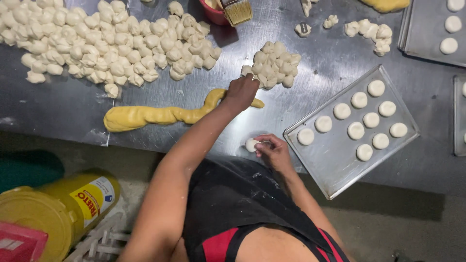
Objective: Shaping dough into small buns, filling with yellow dough, placing on trays, scoring, and glazing.
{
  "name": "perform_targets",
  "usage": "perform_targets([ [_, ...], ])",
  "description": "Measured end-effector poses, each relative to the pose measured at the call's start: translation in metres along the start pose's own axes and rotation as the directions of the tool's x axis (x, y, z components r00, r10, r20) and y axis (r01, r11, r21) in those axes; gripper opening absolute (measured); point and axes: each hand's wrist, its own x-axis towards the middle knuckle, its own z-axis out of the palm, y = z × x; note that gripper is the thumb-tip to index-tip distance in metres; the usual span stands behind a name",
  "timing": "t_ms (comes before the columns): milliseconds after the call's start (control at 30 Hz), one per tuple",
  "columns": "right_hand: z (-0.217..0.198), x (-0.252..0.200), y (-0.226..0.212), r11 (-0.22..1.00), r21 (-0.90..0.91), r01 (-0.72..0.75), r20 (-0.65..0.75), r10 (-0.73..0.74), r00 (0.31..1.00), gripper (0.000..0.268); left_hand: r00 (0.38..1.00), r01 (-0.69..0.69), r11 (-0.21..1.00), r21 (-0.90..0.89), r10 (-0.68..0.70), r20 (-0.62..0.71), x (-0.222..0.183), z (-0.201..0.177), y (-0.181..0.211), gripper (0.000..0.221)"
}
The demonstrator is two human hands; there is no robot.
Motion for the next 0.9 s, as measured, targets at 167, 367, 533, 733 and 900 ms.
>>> perform_targets([
  [167, 0.040, 0.001, 0.004, 0.765, -0.597, 0.243, -0.142, -0.399, 0.906, 0.009, 0.997, -0.070, 0.995, -0.068, 0.067, -0.034, -0.002, -0.001, -0.003, 0.006],
  [367, 0.035, 0.024, 0.023, 0.459, -0.878, 0.137, -0.126, -0.497, 0.859, 0.017, 0.972, -0.056, 0.829, -0.556, -0.081, -0.219, -0.066, -0.075, -0.026, 0.012],
  [533, 0.047, 0.052, 0.005, 0.429, -0.885, -0.179, -0.346, -0.350, 0.871, 0.029, 0.969, -0.018, 0.449, -0.893, -0.214, -0.127, -0.148, -0.110, -0.089, 0.019],
  [733, 0.073, 0.080, 0.029, 0.002, -0.981, -0.194, -0.164, -0.545, 0.822, 0.087, 0.804, 0.408, -0.072, -0.910, -0.445, 0.395, -0.211, -0.166, -0.120, 0.025],
  [900, 0.037, 0.071, 0.052, 0.165, -0.972, -0.167, -0.228, -0.499, 0.836, 0.088, 0.812, 0.436, -0.162, -0.885, -0.353, 0.465, -0.217, -0.158, -0.123, 0.022],
])
